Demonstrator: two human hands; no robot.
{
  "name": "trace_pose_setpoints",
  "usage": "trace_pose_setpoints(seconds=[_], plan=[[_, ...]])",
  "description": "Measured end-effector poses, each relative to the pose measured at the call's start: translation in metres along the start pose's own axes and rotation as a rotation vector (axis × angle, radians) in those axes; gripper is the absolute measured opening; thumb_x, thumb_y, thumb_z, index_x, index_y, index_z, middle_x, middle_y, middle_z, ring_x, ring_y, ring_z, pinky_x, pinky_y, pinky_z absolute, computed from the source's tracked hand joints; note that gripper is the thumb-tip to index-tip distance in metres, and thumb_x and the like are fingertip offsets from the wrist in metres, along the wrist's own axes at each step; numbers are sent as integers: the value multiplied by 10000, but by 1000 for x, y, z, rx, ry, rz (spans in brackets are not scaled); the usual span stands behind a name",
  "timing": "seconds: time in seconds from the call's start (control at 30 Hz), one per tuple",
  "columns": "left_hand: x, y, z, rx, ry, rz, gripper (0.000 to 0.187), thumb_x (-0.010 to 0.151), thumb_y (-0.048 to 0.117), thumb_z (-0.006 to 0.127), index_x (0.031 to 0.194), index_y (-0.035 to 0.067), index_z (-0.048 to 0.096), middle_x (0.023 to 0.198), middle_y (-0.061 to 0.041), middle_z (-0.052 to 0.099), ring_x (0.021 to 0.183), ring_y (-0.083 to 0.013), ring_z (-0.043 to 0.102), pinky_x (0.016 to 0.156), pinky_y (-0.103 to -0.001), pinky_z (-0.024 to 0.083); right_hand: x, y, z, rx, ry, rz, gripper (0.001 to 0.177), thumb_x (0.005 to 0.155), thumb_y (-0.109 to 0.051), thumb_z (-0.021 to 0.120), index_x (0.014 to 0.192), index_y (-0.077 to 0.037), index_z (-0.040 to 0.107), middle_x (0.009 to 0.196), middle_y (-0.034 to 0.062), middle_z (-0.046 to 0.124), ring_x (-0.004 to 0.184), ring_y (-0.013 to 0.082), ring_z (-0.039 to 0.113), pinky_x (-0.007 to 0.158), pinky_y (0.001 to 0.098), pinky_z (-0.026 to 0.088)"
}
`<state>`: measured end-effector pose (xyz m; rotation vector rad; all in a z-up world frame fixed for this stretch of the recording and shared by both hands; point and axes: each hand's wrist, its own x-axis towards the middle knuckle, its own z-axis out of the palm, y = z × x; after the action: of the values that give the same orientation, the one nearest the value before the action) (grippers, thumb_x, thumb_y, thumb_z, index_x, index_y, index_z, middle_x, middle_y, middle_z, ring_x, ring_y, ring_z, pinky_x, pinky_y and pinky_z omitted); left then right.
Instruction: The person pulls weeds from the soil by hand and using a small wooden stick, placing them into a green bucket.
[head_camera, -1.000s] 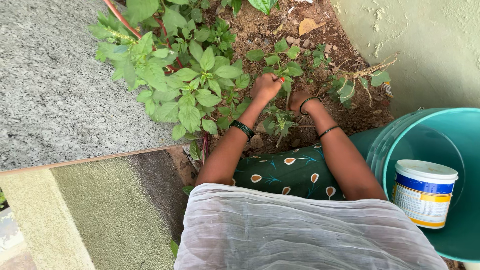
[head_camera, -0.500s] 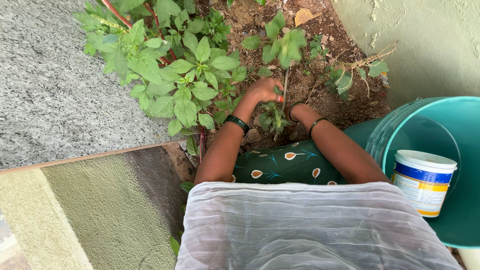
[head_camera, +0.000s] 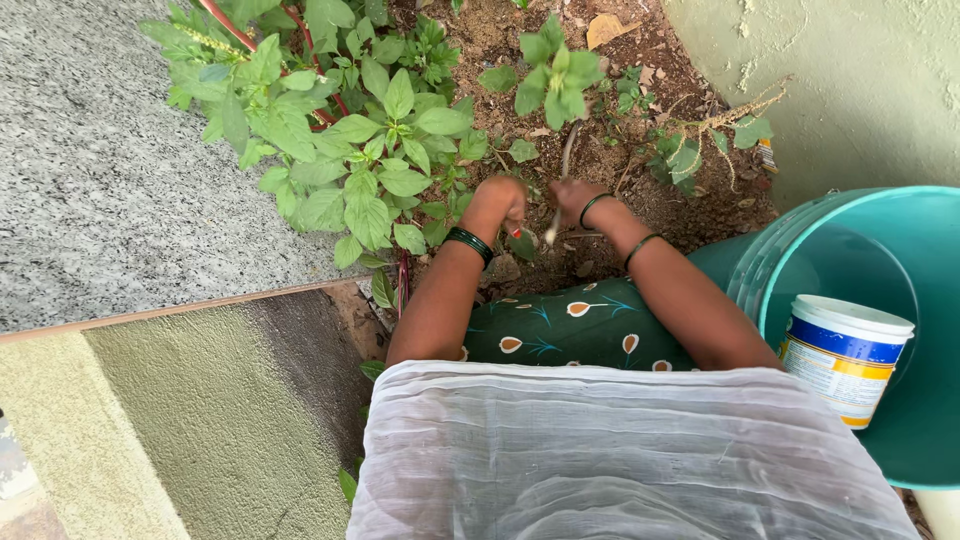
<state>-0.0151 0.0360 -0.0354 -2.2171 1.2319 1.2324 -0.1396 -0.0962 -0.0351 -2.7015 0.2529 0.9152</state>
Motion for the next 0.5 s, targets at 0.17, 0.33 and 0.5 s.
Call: trace_pose_setpoints(seconds=[0.17, 0.33, 0.5], plan=[[30, -17, 0, -56, 57, -62, 394, 792, 105, 801, 1173, 17, 748, 1250, -172, 745, 1039, -296, 741, 858, -418, 604, -28, 7, -41, 230, 610, 17, 217, 945, -260, 750, 1096, -106, 725, 1297, 373, 506, 957, 448, 697, 810, 468, 620], [74, -47, 20, -127, 102, -191, 374, 816, 84, 772, 1176, -11, 738, 1279, -189, 726, 1059, -311, 741, 854, -432, 608, -48, 25, -72, 627, 887, 189, 286, 1018, -290, 741, 967, -10, 761, 1062, 261, 694, 939, 335, 734, 819, 416, 621], [86, -69, 25, -103, 95, -244, 369, 812, 99, 782, 1163, -7, 742, 1280, -200, 715, 1069, -326, 733, 858, -442, 604, -42, 39, -61, 1216, 813, -37, 163, 958, -68, 688, 1054, 57, 730, 931, 180, 768, 798, 185, 787, 709, 260, 673]])
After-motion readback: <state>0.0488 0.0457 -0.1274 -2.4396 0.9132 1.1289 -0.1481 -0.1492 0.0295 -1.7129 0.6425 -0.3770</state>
